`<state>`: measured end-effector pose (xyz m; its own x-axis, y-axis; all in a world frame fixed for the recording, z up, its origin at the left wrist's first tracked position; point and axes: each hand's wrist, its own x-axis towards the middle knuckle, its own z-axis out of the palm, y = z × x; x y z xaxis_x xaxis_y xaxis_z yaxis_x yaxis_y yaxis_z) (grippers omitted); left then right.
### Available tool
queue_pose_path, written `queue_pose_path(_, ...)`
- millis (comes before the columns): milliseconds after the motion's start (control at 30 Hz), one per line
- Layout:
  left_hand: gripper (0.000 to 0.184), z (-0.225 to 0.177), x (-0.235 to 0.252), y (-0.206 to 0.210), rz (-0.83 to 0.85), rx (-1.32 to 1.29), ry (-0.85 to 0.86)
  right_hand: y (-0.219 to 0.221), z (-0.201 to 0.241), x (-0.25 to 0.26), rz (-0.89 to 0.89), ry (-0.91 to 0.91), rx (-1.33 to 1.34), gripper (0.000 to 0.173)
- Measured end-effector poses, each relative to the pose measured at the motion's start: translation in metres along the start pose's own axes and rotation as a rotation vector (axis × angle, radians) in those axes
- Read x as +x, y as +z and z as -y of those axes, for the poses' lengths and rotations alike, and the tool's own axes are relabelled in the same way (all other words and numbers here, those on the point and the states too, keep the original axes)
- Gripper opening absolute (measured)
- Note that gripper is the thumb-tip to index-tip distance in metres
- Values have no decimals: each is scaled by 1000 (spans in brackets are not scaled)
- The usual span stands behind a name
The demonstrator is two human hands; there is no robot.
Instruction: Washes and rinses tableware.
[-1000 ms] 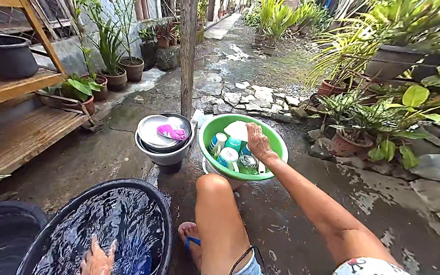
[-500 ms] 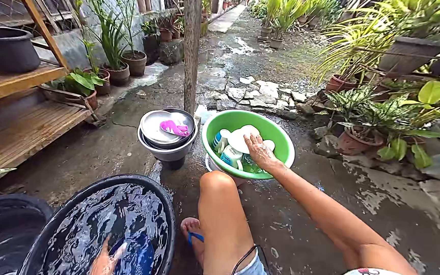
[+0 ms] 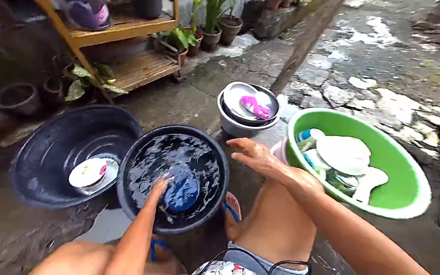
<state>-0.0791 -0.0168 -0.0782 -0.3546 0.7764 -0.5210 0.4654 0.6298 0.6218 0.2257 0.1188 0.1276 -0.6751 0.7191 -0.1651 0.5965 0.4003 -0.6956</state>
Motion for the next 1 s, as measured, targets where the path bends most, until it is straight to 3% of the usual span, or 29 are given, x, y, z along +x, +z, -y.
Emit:
queue_pose_path(67, 48, -4, 1, -1, -42, -111, 1, 63, 1, 49, 232, 143, 83, 49)
queue_pose_path(133, 47, -5, 7, -2, -78, -236, 0, 127, -17, 83, 348, 361, 226, 66)
queue_pose_path(200, 47, -5, 14, -4, -99, -303, 7, 175, -35, 100, 376, 530, 502, 75)
queue_pose_path(300, 47, -14, 23, -10, -191, -116, -19, 212, -32, 114, 266, 663, 881, 62)
queue_pose_path(367, 57, -32, 28, -3, -305, 157, -28, 225, -28, 121, 152, 612, 990, 60)
queue_pose_path(467, 74, -49, 48, 32, -399, 199, 199, 236, -26, 129, 53, 514, 1105, 57)
queue_pose_path(567, 64, -61, 46, 47, -209, 8, 411, 240, -31, 139, -76, 371, 1236, 52)
queue_pose_path(667, 55, -67, 7, 10, 177, 252, 337, 220, -30, 143, -128, 395, 1278, 54)
queue_pose_path(767, 49, -51, 13, -16, 97, 512, 273, 217, -34, 151, -29, 497, 1208, 62)
queue_pose_path(833, 65, -58, 31, -13, -46, 421, 146, 224, -27, 151, 8, 534, 1177, 67)
queue_pose_path(900, 76, -67, 47, 4, -191, 210, 142, 231, -19, 150, -4, 539, 1159, 68)
queue_pose_path(933, 76, -69, 52, 13, -218, 78, 190, 232, -18, 151, -36, 507, 1144, 67)
queue_pose_path(1000, 54, -68, 58, 27, -160, -44, 347, 230, -27, 155, -133, 372, 1088, 63)
